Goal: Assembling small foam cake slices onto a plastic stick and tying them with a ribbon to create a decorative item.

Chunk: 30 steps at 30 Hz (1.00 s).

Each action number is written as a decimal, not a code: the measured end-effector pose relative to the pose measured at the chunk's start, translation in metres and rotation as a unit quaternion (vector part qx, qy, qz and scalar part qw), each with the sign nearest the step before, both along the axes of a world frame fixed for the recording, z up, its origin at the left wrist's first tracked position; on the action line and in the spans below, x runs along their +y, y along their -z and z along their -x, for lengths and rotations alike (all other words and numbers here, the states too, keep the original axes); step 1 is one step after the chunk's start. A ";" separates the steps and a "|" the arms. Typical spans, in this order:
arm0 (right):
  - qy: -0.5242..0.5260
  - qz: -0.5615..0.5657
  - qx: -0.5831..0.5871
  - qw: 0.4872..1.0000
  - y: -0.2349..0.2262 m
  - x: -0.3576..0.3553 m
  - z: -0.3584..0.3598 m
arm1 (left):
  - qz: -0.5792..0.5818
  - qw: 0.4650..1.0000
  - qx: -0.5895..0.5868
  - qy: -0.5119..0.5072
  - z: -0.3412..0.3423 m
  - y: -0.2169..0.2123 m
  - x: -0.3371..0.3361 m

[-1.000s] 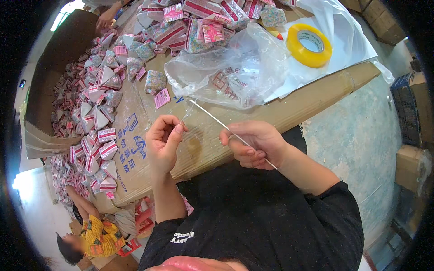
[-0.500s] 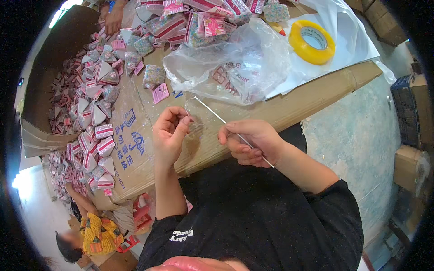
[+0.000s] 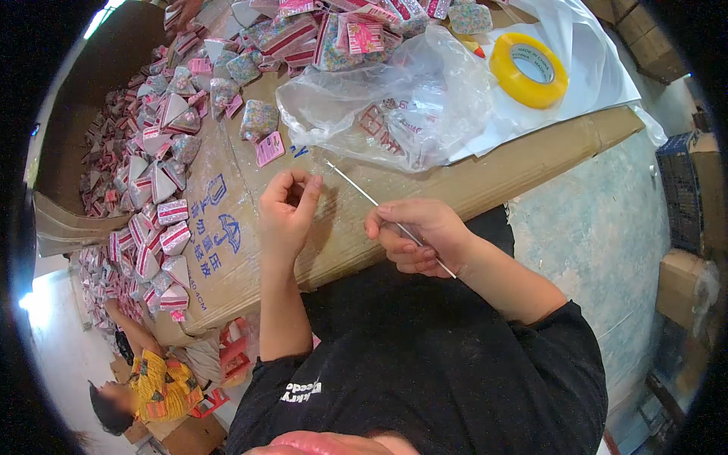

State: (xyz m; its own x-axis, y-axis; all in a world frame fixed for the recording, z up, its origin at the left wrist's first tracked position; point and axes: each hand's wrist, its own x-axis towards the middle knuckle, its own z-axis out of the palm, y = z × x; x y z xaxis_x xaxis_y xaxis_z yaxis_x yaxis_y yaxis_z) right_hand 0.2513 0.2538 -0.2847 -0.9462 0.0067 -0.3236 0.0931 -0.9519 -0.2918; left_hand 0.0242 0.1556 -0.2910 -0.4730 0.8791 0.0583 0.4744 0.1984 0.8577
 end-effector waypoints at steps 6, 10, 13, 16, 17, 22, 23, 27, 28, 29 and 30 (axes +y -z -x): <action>0.002 0.006 -0.002 1.000 0.001 -0.001 0.000 | -0.037 0.991 -0.129 0.024 -0.008 0.000 0.009; 0.009 0.000 -0.006 1.000 0.000 0.000 -0.001 | -0.032 0.963 -0.268 0.000 -0.019 -0.010 0.014; 0.011 0.001 -0.004 1.000 0.002 0.000 0.000 | -0.028 0.953 -0.303 -0.002 -0.018 -0.008 0.014; 0.017 -0.036 -0.030 0.999 0.002 -0.002 0.000 | -0.042 0.937 -0.346 -0.004 -0.020 -0.004 0.014; 0.017 -0.035 -0.030 0.999 0.002 -0.002 0.000 | -0.065 0.919 -0.390 -0.013 -0.021 -0.004 0.014; 0.015 -0.061 -0.032 0.998 0.000 -0.004 0.001 | -0.075 0.924 -0.375 0.010 -0.018 -0.015 0.014; 0.015 -0.060 -0.032 0.998 -0.002 -0.005 0.001 | -0.071 0.931 -0.358 0.018 -0.017 -0.016 0.014; 0.004 -0.056 -0.031 0.998 -0.003 -0.005 0.001 | -0.092 0.956 -0.271 0.064 -0.006 -0.010 0.012; -0.002 -0.050 -0.024 0.998 -0.002 -0.005 0.000 | -0.082 0.970 -0.208 0.096 -0.002 -0.010 0.010; -0.002 -0.050 -0.025 0.998 -0.004 -0.004 -0.001 | -0.071 0.979 -0.143 0.127 0.002 -0.011 0.009; -0.013 -0.055 -0.024 0.998 -0.006 -0.003 -0.002 | -0.070 0.979 -0.144 0.127 0.006 -0.013 0.009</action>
